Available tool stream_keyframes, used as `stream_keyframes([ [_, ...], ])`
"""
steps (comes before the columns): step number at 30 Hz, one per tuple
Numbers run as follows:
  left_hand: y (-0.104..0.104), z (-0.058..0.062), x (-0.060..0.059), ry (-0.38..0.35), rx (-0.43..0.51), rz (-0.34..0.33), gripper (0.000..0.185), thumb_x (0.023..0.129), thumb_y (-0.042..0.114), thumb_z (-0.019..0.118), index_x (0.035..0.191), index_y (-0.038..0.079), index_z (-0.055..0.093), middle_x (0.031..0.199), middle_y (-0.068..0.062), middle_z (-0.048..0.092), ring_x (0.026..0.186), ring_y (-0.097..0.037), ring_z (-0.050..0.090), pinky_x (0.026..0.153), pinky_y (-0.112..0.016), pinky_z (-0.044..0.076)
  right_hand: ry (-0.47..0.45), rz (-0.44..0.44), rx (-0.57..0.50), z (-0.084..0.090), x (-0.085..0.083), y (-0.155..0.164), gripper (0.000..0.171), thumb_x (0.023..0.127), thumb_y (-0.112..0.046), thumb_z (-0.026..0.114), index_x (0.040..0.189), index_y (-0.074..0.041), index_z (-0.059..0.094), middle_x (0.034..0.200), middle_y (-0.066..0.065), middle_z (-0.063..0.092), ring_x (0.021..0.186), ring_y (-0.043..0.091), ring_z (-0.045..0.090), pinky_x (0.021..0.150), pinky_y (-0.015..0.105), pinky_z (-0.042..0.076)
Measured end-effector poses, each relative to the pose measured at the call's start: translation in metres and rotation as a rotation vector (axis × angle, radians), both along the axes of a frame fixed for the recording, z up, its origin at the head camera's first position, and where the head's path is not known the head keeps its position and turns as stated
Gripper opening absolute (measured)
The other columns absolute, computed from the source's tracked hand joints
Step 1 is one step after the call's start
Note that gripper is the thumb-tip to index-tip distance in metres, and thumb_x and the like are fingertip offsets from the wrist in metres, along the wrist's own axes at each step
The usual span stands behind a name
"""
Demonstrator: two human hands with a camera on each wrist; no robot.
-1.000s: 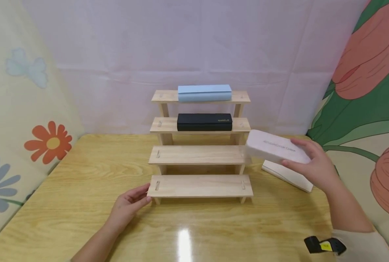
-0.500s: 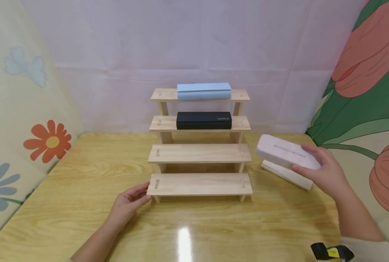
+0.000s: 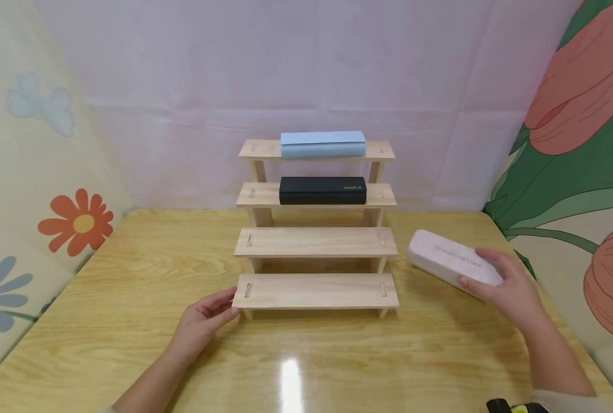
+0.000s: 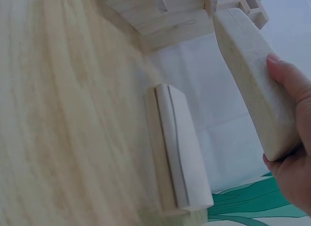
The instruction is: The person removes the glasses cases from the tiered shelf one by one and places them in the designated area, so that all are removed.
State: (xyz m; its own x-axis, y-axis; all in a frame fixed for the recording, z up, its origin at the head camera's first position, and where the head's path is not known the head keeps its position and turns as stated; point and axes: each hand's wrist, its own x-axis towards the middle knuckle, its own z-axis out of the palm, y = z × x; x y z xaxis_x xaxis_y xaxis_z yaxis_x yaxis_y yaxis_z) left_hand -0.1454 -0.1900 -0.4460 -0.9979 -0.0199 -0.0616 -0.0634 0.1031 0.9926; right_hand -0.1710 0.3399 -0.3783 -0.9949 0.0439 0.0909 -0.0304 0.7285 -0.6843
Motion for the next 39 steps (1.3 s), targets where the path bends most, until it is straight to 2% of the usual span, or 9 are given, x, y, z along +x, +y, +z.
stream_keyframes([
  [3,0.0,0.0,0.0,0.004,-0.001,-0.004,0.045,0.088,0.001,0.069,0.13,-0.007,0.057,0.131,-0.025,0.06,0.095,-0.001,0.065,0.083,-0.016,0.056,-0.014,-0.015,-0.003,-0.009,0.002,0.001,0.08,0.09,-0.035,0.071,0.15,0.001,0.031,0.151,0.038,0.025,0.129,0.055,0.028,0.094,0.063,0.031],
  [5,0.0,0.0,0.0,0.007,-0.003,-0.004,0.045,0.087,0.001,0.07,0.13,-0.008,0.057,0.13,-0.025,0.061,0.095,-0.001,0.065,0.083,-0.015,0.055,-0.022,-0.023,0.003,-0.013,0.003,0.001,0.08,0.09,-0.036,0.071,0.15,0.001,0.032,0.15,0.037,0.026,0.126,0.053,0.031,0.09,0.052,0.036],
  [8,0.0,-0.001,0.0,0.009,0.0,-0.005,0.045,0.087,0.0,0.069,0.13,-0.008,0.057,0.13,-0.025,0.06,0.095,-0.001,0.065,0.083,-0.016,0.056,-0.022,-0.029,0.014,-0.019,0.004,0.002,0.08,0.09,-0.035,0.071,0.149,0.002,0.033,0.148,0.036,0.031,0.123,0.049,0.035,0.084,0.038,0.035],
  [10,0.0,-0.001,0.0,0.009,0.002,-0.004,0.045,0.087,0.0,0.069,0.13,-0.008,0.057,0.13,-0.025,0.06,0.095,-0.001,0.065,0.083,-0.016,0.056,-0.023,-0.028,0.009,-0.023,0.005,0.002,0.08,0.09,-0.034,0.071,0.149,0.003,0.032,0.147,0.037,0.031,0.122,0.05,0.036,0.085,0.04,0.036],
  [15,0.0,-0.001,0.001,0.007,0.0,-0.001,0.046,0.087,0.001,0.07,0.13,-0.007,0.057,0.131,-0.024,0.061,0.095,-0.001,0.065,0.082,-0.016,0.056,-0.019,-0.021,-0.022,-0.03,0.007,0.003,0.079,0.09,-0.03,0.071,0.148,0.006,0.032,0.146,0.041,0.029,0.125,0.055,0.031,0.094,0.068,0.032],
  [17,0.0,-0.001,0.001,0.007,-0.001,0.0,0.046,0.087,0.001,0.07,0.13,-0.007,0.057,0.131,-0.024,0.06,0.095,-0.001,0.065,0.082,-0.015,0.055,-0.019,-0.022,-0.025,-0.033,0.008,0.002,0.078,0.089,-0.029,0.072,0.147,0.007,0.033,0.147,0.042,0.028,0.126,0.056,0.03,0.096,0.071,0.03],
  [26,0.0,-0.002,0.0,0.004,-0.002,0.004,0.045,0.086,0.0,0.07,0.129,-0.006,0.058,0.131,-0.023,0.061,0.096,-0.002,0.066,0.083,-0.017,0.056,-0.071,-0.032,-0.038,-0.046,0.011,0.0,0.08,0.09,-0.033,0.071,0.148,0.006,0.032,0.147,0.042,0.024,0.13,0.062,0.025,0.102,0.076,0.023],
  [33,0.0,-0.004,0.0,0.015,-0.01,0.003,0.046,0.086,0.001,0.071,0.128,-0.007,0.058,0.129,-0.022,0.063,0.096,-0.003,0.066,0.082,-0.018,0.057,-0.135,-0.054,-0.035,-0.052,0.012,-0.003,0.084,0.09,-0.04,0.07,0.15,0.003,0.029,0.152,0.042,0.013,0.135,0.065,0.015,0.107,0.077,0.015],
  [39,0.0,-0.004,-0.001,0.009,-0.008,0.014,0.045,0.085,-0.001,0.071,0.128,-0.007,0.059,0.127,-0.022,0.064,0.094,-0.002,0.066,0.082,-0.018,0.057,-0.118,-0.064,-0.034,-0.058,0.013,-0.004,0.082,0.088,-0.036,0.072,0.147,0.005,0.033,0.148,0.042,0.021,0.133,0.062,0.021,0.108,0.073,0.018],
])
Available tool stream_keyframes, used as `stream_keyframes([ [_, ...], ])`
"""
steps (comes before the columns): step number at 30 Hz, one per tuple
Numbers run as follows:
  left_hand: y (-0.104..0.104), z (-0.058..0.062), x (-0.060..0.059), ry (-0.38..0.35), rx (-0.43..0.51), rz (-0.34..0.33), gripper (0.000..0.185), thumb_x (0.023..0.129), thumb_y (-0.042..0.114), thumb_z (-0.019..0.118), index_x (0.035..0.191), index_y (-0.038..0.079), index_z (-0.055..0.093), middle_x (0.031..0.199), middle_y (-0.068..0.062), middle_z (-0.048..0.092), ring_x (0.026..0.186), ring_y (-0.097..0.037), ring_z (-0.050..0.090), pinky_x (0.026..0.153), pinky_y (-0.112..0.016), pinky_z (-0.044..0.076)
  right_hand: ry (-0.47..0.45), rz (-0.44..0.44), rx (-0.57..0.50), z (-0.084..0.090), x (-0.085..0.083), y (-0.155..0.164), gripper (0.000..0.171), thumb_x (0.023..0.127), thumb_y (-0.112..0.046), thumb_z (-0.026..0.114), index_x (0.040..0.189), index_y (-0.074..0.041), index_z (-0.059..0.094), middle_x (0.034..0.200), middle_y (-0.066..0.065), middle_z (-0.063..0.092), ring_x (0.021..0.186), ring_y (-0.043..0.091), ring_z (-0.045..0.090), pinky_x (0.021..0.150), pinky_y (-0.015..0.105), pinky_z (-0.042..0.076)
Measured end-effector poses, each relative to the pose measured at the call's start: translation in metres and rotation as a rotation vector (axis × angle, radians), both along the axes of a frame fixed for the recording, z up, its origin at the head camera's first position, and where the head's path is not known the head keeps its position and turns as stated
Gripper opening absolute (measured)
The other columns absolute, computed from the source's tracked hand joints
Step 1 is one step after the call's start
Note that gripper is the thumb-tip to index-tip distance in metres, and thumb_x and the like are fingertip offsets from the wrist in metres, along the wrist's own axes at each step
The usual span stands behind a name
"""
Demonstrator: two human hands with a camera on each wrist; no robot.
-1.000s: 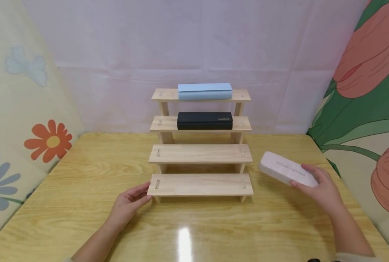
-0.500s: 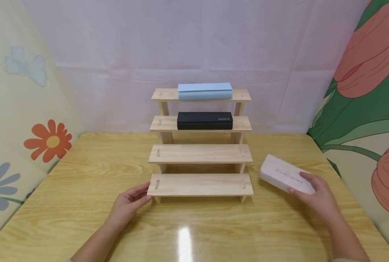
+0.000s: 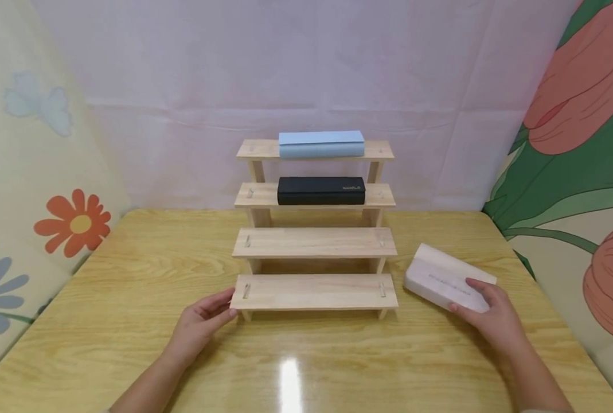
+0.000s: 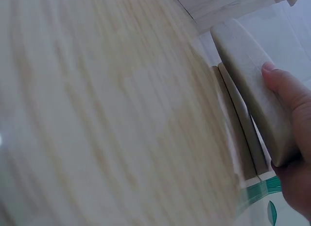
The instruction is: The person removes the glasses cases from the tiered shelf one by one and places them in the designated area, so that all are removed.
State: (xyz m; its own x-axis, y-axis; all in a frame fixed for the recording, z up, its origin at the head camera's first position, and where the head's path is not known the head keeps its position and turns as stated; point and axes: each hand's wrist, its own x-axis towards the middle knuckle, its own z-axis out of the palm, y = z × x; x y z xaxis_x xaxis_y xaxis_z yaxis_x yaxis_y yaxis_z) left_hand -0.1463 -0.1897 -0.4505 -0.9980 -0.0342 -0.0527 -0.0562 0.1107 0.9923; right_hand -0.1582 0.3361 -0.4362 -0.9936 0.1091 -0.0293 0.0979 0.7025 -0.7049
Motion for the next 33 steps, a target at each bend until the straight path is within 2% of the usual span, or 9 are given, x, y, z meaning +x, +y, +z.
stream_keyframes([
  [7,0.001,0.003,0.0,-0.006,-0.007,-0.001,0.045,0.086,0.0,0.07,0.129,-0.008,0.057,0.128,-0.024,0.062,0.094,-0.002,0.065,0.083,-0.016,0.056,-0.038,-0.003,-0.014,-0.005,-0.001,0.001,0.086,0.089,-0.04,0.071,0.149,0.004,0.03,0.151,0.042,0.015,0.136,0.062,0.016,0.109,0.074,0.014],
  [12,0.001,0.004,0.0,-0.005,0.0,0.0,0.046,0.086,0.0,0.07,0.129,-0.007,0.057,0.129,-0.024,0.062,0.095,-0.002,0.065,0.083,-0.016,0.056,0.032,0.001,-0.023,-0.01,0.0,-0.002,0.082,0.087,-0.033,0.074,0.146,0.007,0.034,0.148,0.042,0.021,0.133,0.062,0.02,0.109,0.073,0.015],
  [15,0.0,0.003,0.0,-0.001,-0.004,-0.006,0.046,0.086,0.0,0.07,0.129,-0.008,0.057,0.129,-0.024,0.062,0.094,-0.001,0.065,0.083,-0.016,0.056,0.074,0.012,0.035,-0.013,0.001,-0.003,0.079,0.086,-0.033,0.075,0.143,0.008,0.038,0.143,0.043,0.027,0.129,0.062,0.026,0.105,0.074,0.021],
  [21,0.0,0.002,-0.001,-0.008,-0.005,-0.006,0.044,0.087,-0.001,0.069,0.129,-0.008,0.058,0.128,-0.023,0.063,0.094,-0.002,0.065,0.083,-0.016,0.056,0.093,0.04,0.16,-0.015,0.002,-0.001,0.077,0.086,-0.038,0.074,0.14,0.007,0.042,0.139,0.043,0.035,0.124,0.061,0.032,0.099,0.073,0.028],
  [33,0.0,0.002,0.0,-0.026,-0.02,-0.007,0.045,0.087,-0.001,0.069,0.13,-0.007,0.058,0.131,-0.023,0.061,0.096,-0.002,0.065,0.083,-0.017,0.056,0.147,0.056,0.196,-0.017,0.0,0.002,0.077,0.084,-0.037,0.076,0.138,0.007,0.045,0.138,0.038,0.042,0.122,0.06,0.034,0.098,0.074,0.028],
])
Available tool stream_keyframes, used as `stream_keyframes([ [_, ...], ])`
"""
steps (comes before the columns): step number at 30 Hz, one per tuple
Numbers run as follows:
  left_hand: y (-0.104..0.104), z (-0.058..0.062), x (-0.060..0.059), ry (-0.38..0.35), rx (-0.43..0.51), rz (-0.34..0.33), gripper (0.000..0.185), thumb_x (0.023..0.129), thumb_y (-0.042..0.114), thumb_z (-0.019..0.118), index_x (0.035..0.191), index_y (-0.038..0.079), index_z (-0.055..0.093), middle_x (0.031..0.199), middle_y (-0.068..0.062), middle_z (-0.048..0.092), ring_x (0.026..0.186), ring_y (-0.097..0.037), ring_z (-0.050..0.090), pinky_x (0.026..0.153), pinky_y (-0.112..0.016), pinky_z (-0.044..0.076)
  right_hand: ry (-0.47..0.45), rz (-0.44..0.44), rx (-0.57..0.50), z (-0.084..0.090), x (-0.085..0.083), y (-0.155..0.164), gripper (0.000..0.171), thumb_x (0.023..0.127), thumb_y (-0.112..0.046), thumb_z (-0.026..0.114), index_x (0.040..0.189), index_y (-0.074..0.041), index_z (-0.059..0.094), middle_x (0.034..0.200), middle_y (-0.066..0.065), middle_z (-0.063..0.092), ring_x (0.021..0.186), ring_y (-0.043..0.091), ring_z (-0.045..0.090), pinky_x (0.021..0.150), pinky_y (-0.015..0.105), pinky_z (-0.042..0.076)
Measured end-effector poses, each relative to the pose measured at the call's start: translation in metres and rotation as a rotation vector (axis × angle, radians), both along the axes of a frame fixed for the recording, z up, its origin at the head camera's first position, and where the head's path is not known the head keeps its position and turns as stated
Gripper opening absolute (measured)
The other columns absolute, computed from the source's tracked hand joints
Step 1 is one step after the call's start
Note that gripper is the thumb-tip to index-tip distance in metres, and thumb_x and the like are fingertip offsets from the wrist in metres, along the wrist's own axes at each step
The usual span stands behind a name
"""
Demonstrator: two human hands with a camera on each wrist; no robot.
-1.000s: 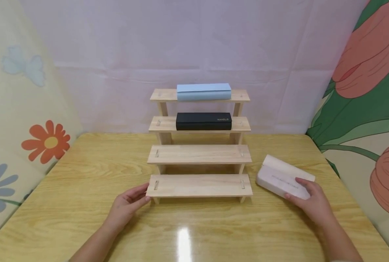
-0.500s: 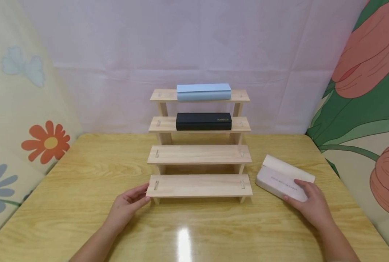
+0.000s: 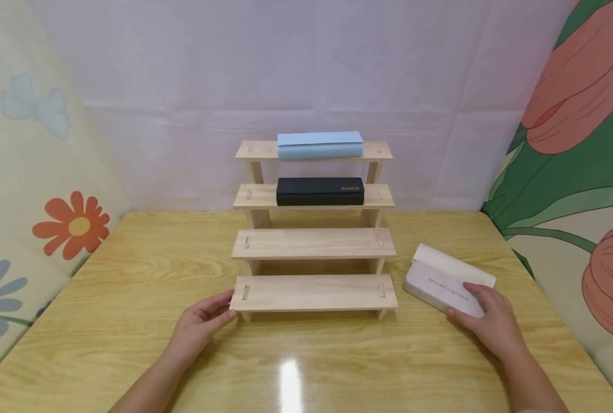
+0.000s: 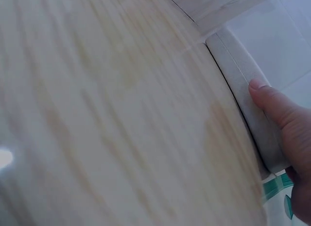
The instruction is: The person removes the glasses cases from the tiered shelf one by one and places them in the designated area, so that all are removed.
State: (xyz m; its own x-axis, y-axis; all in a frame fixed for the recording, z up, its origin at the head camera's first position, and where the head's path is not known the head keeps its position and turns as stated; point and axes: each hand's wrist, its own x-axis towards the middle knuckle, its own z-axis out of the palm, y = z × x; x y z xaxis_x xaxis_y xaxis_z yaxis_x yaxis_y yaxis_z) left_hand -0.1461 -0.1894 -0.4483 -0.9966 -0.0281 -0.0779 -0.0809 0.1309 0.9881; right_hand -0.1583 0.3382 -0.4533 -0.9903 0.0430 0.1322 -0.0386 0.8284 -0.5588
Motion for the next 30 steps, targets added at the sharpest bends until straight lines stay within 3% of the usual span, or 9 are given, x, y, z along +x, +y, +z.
stream_keyframes([
  [10,0.0,0.001,0.0,0.035,0.013,-0.005,0.045,0.087,0.0,0.07,0.129,-0.008,0.057,0.129,-0.023,0.062,0.095,-0.002,0.065,0.082,-0.015,0.056,-0.033,0.01,0.025,0.003,-0.009,0.006,0.08,0.086,-0.041,0.073,0.141,0.007,0.041,0.14,0.039,0.035,0.125,0.062,0.027,0.099,0.076,0.024],
  [18,0.0,-0.001,0.0,0.013,0.013,0.005,0.045,0.086,-0.001,0.07,0.129,-0.007,0.058,0.129,-0.022,0.063,0.095,-0.003,0.065,0.082,-0.017,0.056,0.03,0.007,0.025,0.003,-0.018,0.007,0.076,0.085,-0.037,0.075,0.136,0.01,0.044,0.135,0.04,0.039,0.123,0.06,0.031,0.099,0.074,0.027],
  [30,0.0,-0.001,0.001,0.027,0.014,0.002,0.046,0.086,0.0,0.071,0.129,-0.008,0.058,0.128,-0.02,0.064,0.095,-0.003,0.066,0.082,-0.017,0.056,-0.009,-0.041,0.07,0.008,-0.031,0.007,0.081,0.088,-0.045,0.07,0.137,0.013,0.041,0.137,0.044,0.033,0.123,0.062,0.03,0.099,0.075,0.027],
])
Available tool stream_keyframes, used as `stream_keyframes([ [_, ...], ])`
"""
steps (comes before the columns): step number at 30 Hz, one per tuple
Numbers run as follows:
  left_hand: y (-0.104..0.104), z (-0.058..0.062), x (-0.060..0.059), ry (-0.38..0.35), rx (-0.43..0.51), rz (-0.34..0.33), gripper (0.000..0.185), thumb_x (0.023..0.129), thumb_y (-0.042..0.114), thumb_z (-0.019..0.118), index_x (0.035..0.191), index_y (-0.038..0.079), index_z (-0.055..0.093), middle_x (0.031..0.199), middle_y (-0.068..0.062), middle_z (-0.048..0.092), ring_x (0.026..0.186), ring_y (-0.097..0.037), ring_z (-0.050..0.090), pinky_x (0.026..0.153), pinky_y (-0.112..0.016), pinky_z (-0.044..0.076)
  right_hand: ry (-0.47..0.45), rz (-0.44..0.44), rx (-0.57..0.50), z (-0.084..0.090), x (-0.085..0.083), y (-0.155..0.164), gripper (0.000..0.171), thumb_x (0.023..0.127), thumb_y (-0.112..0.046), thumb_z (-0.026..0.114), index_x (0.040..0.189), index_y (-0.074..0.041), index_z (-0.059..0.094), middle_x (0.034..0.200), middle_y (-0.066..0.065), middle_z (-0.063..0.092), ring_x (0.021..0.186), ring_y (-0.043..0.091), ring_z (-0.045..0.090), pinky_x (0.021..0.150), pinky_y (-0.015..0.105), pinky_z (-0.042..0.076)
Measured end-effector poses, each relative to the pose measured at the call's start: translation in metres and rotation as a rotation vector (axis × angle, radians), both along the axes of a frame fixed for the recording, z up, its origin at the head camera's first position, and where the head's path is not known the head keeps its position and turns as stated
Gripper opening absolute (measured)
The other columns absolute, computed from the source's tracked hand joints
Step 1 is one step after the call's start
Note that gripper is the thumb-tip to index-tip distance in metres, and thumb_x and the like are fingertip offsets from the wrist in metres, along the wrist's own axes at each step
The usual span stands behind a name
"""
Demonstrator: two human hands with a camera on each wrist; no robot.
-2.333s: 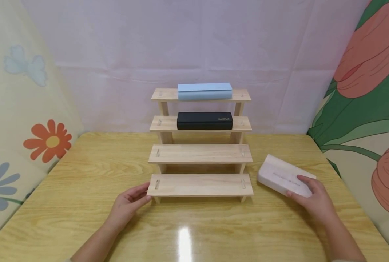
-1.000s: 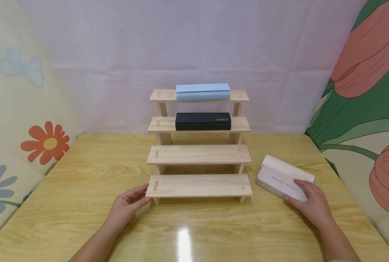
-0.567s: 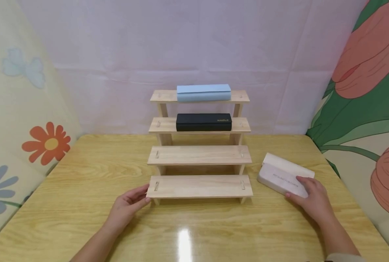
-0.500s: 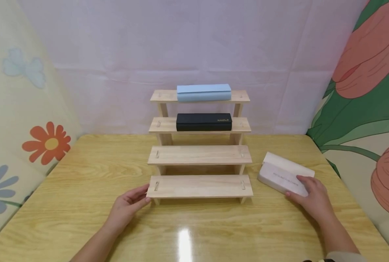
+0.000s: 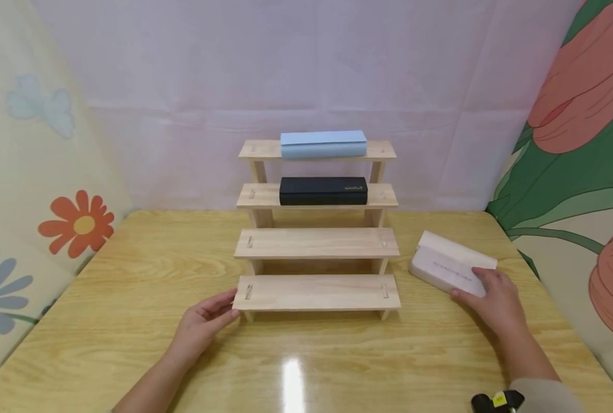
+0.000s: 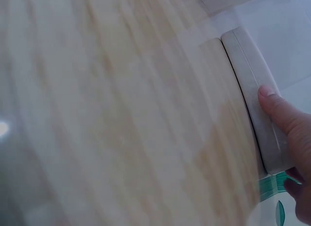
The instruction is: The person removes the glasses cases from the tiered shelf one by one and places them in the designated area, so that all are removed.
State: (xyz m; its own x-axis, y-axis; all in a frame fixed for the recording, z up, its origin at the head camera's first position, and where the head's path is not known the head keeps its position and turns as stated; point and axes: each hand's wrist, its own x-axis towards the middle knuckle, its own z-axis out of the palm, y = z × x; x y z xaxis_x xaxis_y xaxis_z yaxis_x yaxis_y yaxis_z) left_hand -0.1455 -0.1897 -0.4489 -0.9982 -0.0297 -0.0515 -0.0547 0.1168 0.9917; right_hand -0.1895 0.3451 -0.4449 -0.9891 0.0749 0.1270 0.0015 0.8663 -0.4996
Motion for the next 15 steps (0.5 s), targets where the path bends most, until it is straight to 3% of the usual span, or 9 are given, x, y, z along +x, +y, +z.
stream_keyframes([
  [15,-0.0007,0.0018,0.0002,-0.015,0.023,-0.007,0.046,0.087,0.0,0.069,0.131,-0.007,0.057,0.133,-0.023,0.06,0.095,-0.001,0.064,0.083,-0.015,0.055,-0.132,-0.269,-0.149,0.0048,0.0017,0.0002,0.098,0.089,-0.058,0.062,0.15,0.009,0.023,0.147,0.044,0.021,0.133,0.06,0.023,0.108,0.07,0.025],
])
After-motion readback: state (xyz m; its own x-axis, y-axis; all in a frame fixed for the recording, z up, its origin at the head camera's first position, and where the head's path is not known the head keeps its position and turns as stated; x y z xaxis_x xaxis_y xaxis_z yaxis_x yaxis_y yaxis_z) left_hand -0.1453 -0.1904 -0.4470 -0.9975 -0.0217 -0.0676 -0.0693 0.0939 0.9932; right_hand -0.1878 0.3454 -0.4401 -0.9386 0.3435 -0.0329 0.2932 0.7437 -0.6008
